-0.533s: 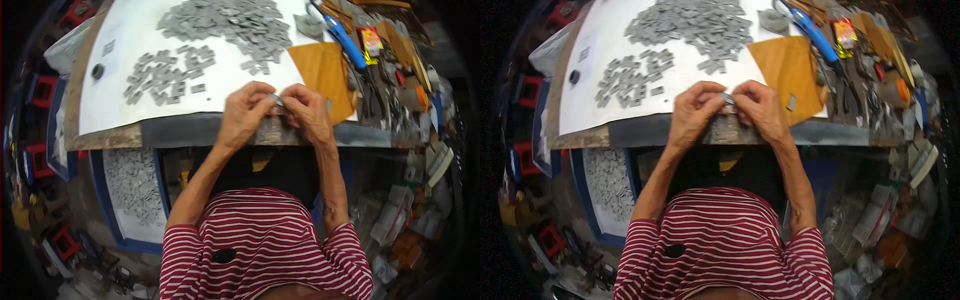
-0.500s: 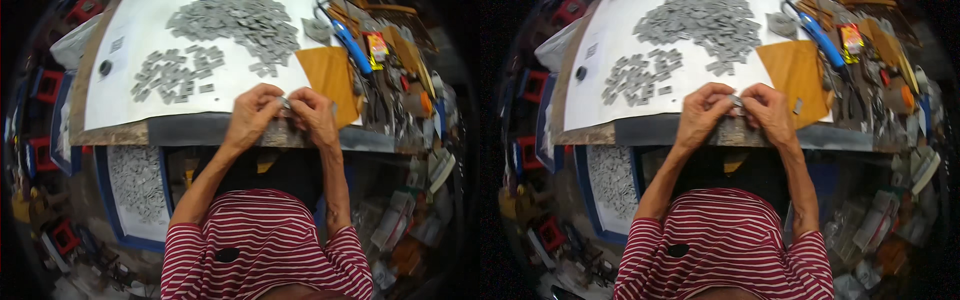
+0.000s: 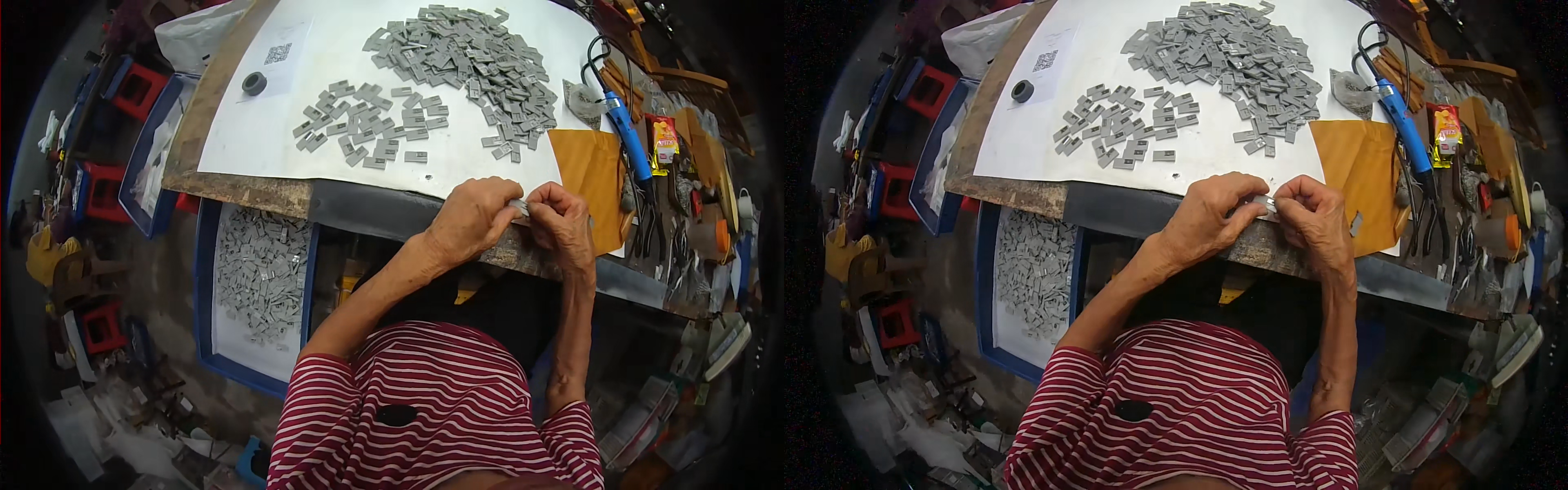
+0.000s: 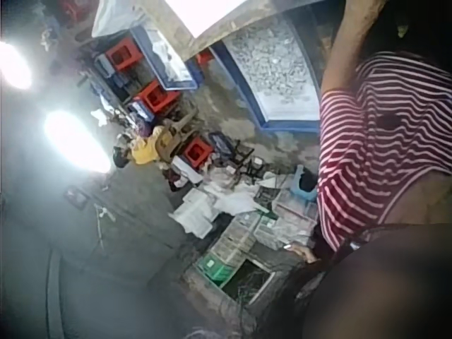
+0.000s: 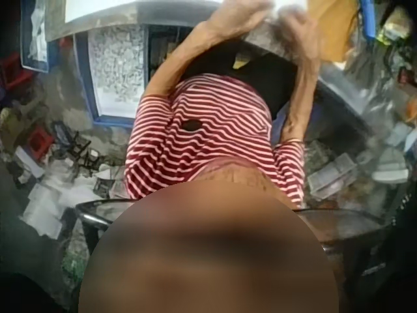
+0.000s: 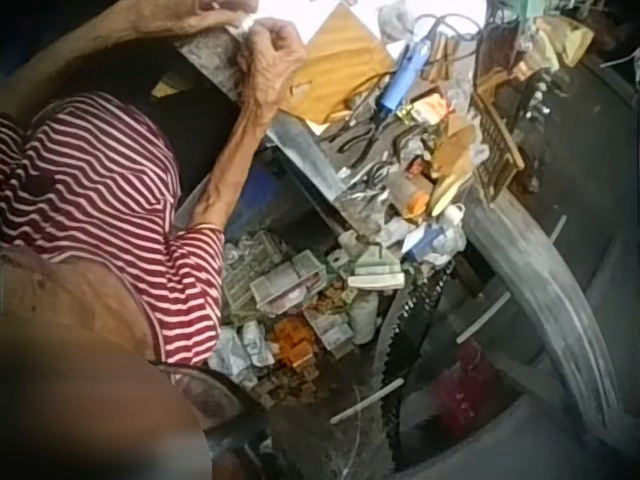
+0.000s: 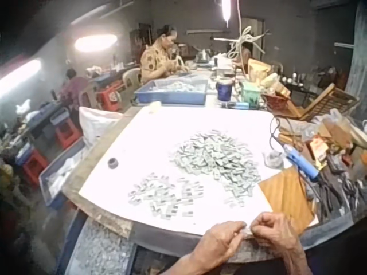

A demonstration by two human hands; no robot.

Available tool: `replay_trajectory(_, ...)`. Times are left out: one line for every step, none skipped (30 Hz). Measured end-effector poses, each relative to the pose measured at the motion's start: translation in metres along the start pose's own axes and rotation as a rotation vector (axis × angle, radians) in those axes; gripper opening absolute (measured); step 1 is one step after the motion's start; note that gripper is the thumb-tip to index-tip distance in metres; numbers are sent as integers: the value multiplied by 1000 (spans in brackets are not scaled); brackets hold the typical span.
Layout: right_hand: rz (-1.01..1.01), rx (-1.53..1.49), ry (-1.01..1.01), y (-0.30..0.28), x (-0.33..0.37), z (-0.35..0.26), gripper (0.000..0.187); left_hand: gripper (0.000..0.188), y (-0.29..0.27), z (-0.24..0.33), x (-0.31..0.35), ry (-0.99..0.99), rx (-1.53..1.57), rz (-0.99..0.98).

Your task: Sanding or smoothing small grey rectangular components on a piece of sandpaper at a workbench.

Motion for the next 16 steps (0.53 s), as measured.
replay_trajectory(-17,5,-1,-1,-1,1,5,18,0,0,-1,4,5,-3)
replay_trajectory(-8,7,-2,-3,-2,2,5,17,-1,1,-1,13,-26,-7)
replay_trajectory(-35,-39,7,-4,-3,2,5,17,-1,1,-1,22,-55,-12)
replay_trajectory(-57,-86,17,-5,-3,4,5,17,0,1,-1,31,-43,-19)
replay_trajectory(-54,-94,12,-5,-3,4,6,17,0,1,-1,38,-52,0)
replay_trajectory(-61,-107,1,-5,-4,4,7,17,-1,1,-1,46,-59,18)
replay_trajectory(-62,-121,-9,-5,-5,5,7,17,-2,2,-2,28,-61,7)
replay_trajectory(-63,-110,-24,-6,-5,6,9,17,-3,2,-2,16,-75,-5)
replay_trajectory(-73,-119,-23,-5,-6,8,10,17,-4,1,-2,6,-87,-18)
replay_trajectory(-82,-127,-23,-4,-7,8,11,17,-5,2,0,-13,-88,15)
replay_trajectory(-94,-125,-35,-3,-8,9,12,18,-7,1,1,-10,-89,31)
replay_trajectory(-106,-121,-46,-2,-9,9,14,18,-8,0,1,-6,-90,47)
replay_trajectory(-104,-127,-46,-1,-10,9,15,19,-8,-1,3,-16,-104,63)
replay_trajectory(-105,-136,-46,0,-10,10,17,19,-11,1,3,-38,-120,48)
replay_trajectory(-112,-162,-65,-2,-10,10,18,19,-10,0,3,-52,-130,48)
replay_trajectory(-120,-189,-85,-4,-9,12,19,18,-9,1,2,-95,-112,43)
Point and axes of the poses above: each hand's wrist, its own x-axis away from the middle knuckle, its own y-axis out of the palm, z = x × y, the point moved 2 cm from there along -x, towards the middle knuckle, and after that the axes turned 2 degrees about z, right-handed, at the moved point
